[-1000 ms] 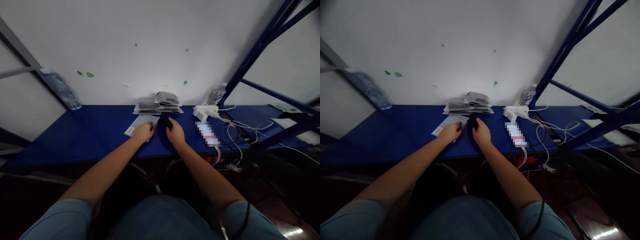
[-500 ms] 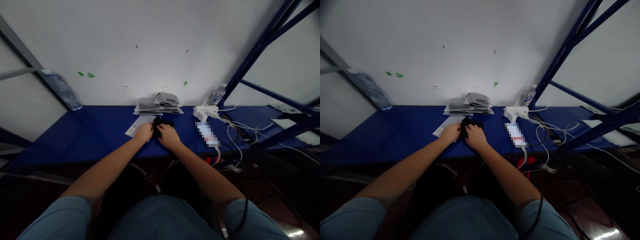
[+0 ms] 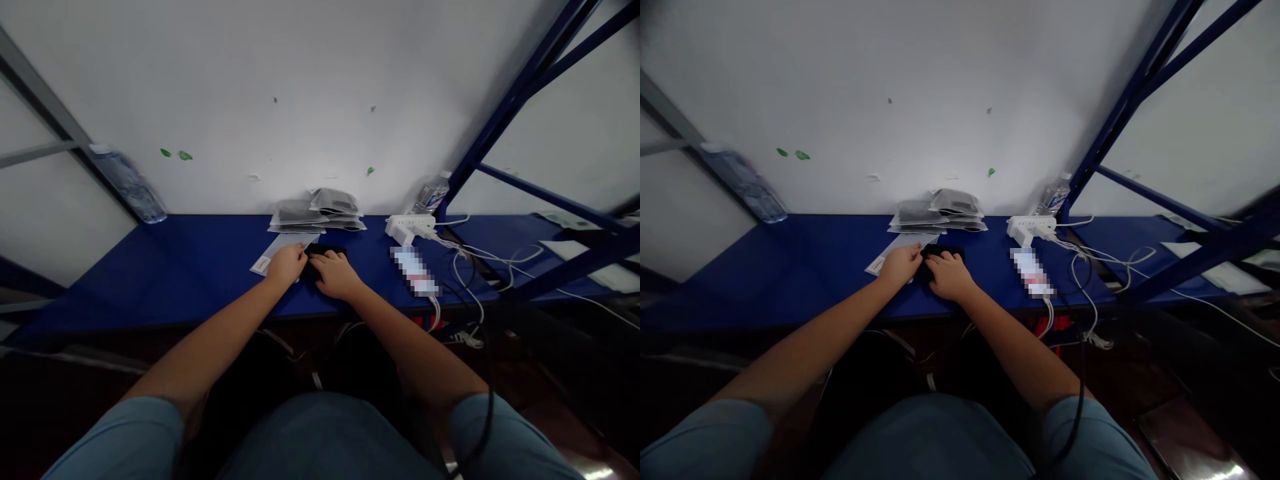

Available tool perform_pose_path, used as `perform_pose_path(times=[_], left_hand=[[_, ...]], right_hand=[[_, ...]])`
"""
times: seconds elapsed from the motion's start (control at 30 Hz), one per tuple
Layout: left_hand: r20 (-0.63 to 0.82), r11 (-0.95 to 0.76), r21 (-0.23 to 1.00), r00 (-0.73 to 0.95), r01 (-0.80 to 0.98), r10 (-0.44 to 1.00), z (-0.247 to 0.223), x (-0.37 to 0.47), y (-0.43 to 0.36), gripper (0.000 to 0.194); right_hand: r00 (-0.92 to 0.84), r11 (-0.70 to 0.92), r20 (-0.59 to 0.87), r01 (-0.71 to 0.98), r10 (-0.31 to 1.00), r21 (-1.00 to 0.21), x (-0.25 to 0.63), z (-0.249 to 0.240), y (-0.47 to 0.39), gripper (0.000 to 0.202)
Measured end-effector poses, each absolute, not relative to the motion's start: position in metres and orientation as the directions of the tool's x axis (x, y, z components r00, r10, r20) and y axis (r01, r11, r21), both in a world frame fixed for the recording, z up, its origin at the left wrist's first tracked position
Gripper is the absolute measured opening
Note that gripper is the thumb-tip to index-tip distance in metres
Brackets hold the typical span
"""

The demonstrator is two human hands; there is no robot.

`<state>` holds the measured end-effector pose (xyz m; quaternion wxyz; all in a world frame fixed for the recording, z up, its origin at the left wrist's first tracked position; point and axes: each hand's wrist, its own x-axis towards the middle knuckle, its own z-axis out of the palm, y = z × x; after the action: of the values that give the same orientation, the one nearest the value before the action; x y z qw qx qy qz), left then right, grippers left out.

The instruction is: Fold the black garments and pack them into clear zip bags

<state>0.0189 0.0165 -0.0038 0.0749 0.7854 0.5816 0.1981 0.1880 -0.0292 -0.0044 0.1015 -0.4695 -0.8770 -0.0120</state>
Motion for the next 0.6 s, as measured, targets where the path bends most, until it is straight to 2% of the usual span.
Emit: perform_pose_path(times=[0.13,0.27,0.6], left_hand=[[0.236,-0.316,0.344,0.244,0.884,0.941,-0.004,0.018,0.016,0.034],[0.244,-0.339,0.337,0.266,0.878,0.933,-0.004,0.018,0.014,0.034],[0.225,-0.422,0.365,0.361,0.83,0.905,-0.009,0.017,0.017,0.038]], right_hand=[[-0.596,0.631,0.226,0.763,0.771,-0.139,0.191,-0.009,-0.018,0.064],[-0.607,0.638,0.198,0.742,0.769,-0.204,0.193,-0.014,-0.004,0.071],[-0.38,0.433,0.266,0.884,0.886,-0.178,0.177,-0.016,0.001,0.056]])
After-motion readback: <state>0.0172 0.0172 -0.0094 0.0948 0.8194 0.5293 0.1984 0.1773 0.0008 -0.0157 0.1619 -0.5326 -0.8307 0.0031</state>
